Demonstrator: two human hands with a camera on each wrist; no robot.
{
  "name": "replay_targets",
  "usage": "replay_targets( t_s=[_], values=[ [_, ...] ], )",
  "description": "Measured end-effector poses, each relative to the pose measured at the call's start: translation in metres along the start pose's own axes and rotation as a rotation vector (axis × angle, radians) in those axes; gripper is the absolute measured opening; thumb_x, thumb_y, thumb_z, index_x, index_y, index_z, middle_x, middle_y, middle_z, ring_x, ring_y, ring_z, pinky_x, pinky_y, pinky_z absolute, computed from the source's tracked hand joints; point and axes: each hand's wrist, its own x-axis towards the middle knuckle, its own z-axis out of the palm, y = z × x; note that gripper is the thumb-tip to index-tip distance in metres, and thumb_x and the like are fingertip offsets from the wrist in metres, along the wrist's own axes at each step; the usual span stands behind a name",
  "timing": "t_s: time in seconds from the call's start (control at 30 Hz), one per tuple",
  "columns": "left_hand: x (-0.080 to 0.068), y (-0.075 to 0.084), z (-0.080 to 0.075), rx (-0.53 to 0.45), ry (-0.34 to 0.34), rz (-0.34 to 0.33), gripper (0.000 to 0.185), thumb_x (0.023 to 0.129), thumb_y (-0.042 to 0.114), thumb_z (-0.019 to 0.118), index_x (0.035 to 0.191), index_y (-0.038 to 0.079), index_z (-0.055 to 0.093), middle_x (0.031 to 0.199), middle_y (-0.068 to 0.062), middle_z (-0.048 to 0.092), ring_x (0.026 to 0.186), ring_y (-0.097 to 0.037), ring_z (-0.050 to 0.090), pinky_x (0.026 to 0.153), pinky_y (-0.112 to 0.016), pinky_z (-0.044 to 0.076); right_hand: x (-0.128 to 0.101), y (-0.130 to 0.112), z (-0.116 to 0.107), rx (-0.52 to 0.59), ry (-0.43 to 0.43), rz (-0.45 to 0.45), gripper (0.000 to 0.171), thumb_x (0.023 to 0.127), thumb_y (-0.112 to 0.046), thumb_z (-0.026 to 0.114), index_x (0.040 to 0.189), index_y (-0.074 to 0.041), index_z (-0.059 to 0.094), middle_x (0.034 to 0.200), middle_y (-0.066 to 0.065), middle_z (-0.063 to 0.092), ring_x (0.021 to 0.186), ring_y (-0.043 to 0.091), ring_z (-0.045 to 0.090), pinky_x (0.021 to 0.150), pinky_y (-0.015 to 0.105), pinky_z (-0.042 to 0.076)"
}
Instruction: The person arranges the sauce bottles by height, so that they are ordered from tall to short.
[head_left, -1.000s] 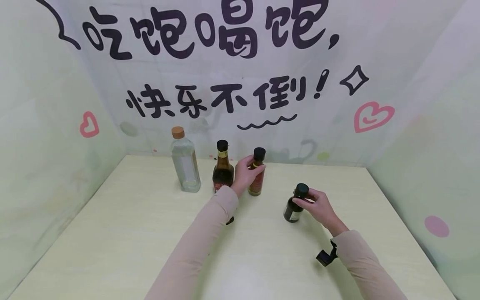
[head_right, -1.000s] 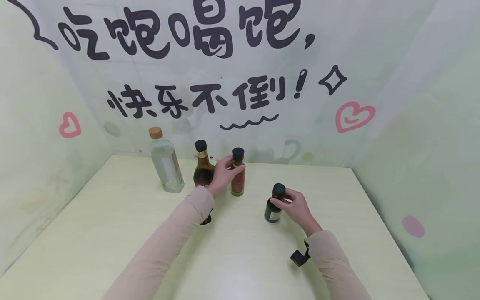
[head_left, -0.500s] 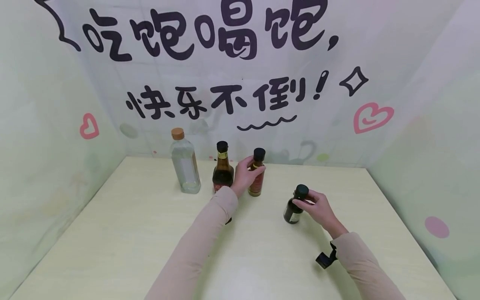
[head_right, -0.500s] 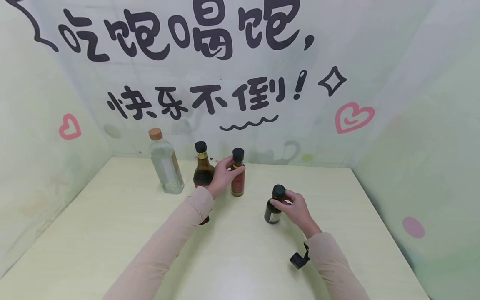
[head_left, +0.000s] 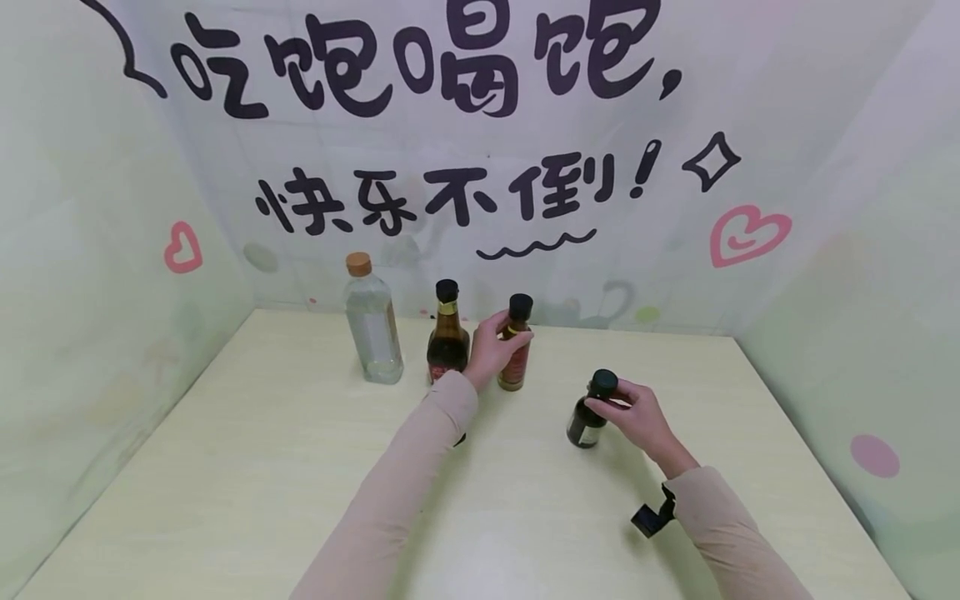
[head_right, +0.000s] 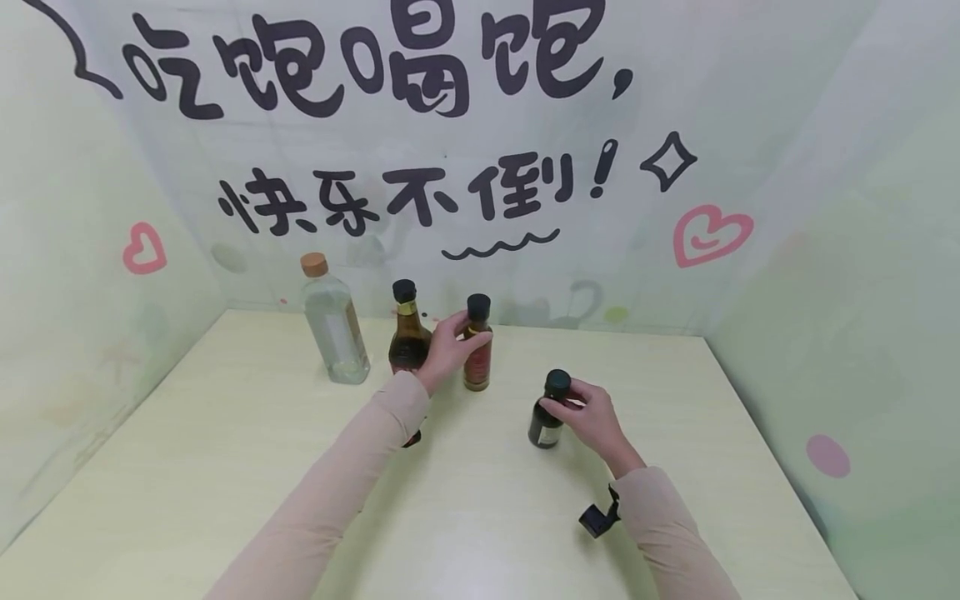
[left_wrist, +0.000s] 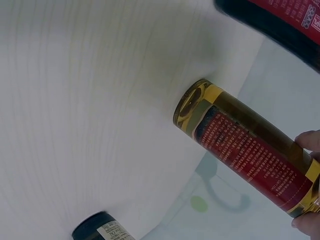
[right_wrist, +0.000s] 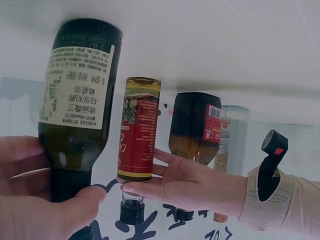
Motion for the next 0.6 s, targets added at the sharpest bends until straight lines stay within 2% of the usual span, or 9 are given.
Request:
replay_targets(
  t_s=[0.3, 0.6],
  values=[
    [0.003, -0.001, 0.0, 0.003, 0.014, 0.0, 0.039, 0.082, 0.023, 0.066, 0.118, 0.012, 0.057, 0.118, -0.004, 0.058, 0.112, -0.017, 0.05, 0.095, -0.037, 0.038, 0.009, -0.003, -0.002, -0.094, 0.05, 0.042, 0.032, 0.078, -0.014, 0.07, 0.101, 0.007, 0.062, 0.097, 0.019, 0.062, 0.082, 0.0, 0.057, 0.076, 0.021, 0.049],
    [0.0, 0.001, 0.0, -0.001, 0.018, -0.024, 0.042, 0.082, 0.023, 0.067, 0.12, 0.011, 0.055, 0.119, -0.004, 0.058, 0.113, -0.019, 0.049, 0.095, -0.036, 0.039, 0.025, -0.01, -0.001, -0.118, 0.066, 0.045, 0.034, 0.079, -0.02, 0.07, 0.102, 0.004, 0.062, 0.098, 0.017, 0.062, 0.083, 0.002, 0.057, 0.078, 0.025, 0.049]
  ],
)
